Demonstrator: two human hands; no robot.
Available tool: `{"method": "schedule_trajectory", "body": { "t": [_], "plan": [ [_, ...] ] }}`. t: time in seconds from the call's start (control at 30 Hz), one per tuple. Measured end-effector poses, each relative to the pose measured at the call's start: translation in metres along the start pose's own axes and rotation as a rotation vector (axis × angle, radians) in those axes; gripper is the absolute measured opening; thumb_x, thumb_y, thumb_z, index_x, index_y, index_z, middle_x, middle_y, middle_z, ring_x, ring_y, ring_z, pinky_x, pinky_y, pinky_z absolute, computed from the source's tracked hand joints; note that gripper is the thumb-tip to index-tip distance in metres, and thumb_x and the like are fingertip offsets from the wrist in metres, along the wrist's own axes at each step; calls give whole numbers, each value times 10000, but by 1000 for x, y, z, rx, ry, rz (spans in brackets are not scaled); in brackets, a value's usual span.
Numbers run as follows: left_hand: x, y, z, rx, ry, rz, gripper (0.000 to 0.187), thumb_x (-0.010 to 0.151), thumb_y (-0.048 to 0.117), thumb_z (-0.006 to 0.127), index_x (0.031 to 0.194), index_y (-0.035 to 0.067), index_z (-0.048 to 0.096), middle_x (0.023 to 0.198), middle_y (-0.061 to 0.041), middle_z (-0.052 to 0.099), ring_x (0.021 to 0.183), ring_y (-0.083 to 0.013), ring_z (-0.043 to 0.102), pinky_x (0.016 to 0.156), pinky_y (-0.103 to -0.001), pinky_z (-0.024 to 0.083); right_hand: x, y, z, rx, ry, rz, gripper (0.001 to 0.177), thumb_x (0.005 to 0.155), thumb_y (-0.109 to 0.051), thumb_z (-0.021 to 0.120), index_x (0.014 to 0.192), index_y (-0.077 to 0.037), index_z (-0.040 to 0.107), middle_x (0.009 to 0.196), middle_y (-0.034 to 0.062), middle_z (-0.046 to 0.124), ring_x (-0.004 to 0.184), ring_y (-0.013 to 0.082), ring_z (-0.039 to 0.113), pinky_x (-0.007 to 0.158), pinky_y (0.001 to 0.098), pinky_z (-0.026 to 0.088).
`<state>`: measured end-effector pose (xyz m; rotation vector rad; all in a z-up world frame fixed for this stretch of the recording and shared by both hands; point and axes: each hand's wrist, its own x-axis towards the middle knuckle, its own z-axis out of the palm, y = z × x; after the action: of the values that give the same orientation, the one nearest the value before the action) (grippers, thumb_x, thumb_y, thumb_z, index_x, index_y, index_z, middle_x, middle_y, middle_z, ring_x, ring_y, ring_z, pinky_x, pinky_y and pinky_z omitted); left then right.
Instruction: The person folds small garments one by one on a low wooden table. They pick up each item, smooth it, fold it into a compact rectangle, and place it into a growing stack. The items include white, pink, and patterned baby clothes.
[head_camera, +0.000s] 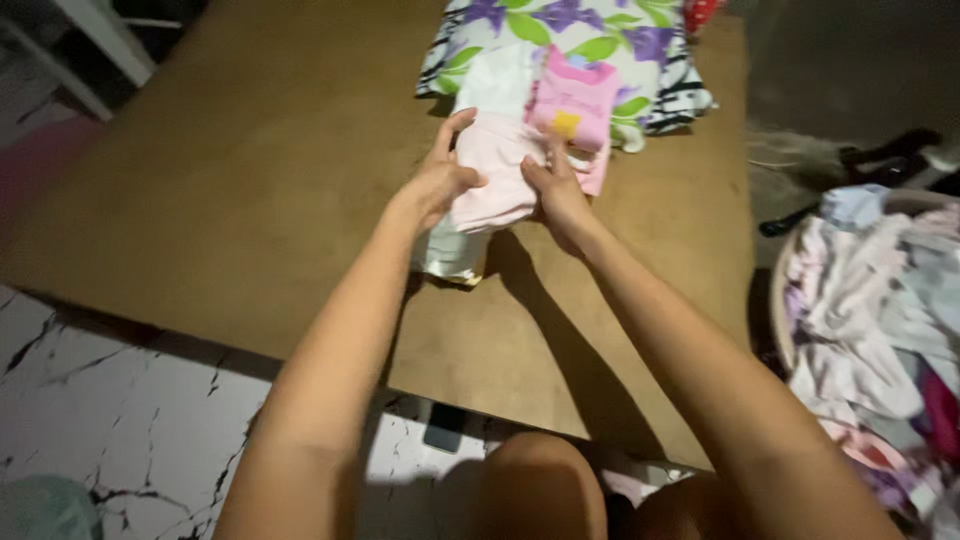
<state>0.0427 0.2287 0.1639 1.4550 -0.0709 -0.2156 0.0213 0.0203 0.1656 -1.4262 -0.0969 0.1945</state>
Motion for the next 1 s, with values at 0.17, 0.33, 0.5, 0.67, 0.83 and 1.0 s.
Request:
{"method": "schedule_trajectory", "body": {
  "t": [0.17,0.33,0.5,0.67,0.83,1.0],
  "plan": [
    [10,-44,-66,77,32,-6,823,708,-123,571,1459,210,539,1380,-132,579,1090,-216,614,855,-302,558,13,51,32,40,-168,132,595,988,-9,542,1527,-256,501,1491,0,541,1130,167,620,861,317,615],
    [8,-114,-55,668,370,-30,520,911,185,631,1426,220,563,1436,-139,552,1244,-318,565,1027,-419,490,13,114,42,2,-143,223,862,845,142,590,1556,-300,384,1556,69,439,1195,198,557,885,320,539],
    [2,-141,-30,1329,469,317,501,1053,434,512,1503,217,476,1626,-84,374,1473,-334,358,1173,-620,247,40,167,34,-243,-80,-100,941,767,93,733,1562,-241,355,1563,98,392,1377,258,454,1066,354,477],
    [-18,-131,-8,1320,211,203,548,1059,485,394,1577,303,400,1696,-57,240,1552,-362,201,1248,-588,173,40,181,26,-818,51,-84,944,713,-148,900,1540,-244,456,1465,237,387,1334,376,487,1148,391,453],
    [-17,-83,20,1455,195,102,603,1008,491,402,1563,257,389,1648,-120,221,1493,-432,165,1168,-658,98,21,129,-7,-588,-97,26,1011,752,-100,844,1595,-245,304,1508,230,259,1304,334,448,1064,431,491],
    [15,-46,117,1102,188,442,531,1067,444,373,1512,183,497,1616,-152,386,1498,-411,302,1204,-633,162,7,34,-73,-257,-59,175,729,881,-133,592,1551,-251,328,1237,133,643,848,199,635,680,342,568]
  ]
}}
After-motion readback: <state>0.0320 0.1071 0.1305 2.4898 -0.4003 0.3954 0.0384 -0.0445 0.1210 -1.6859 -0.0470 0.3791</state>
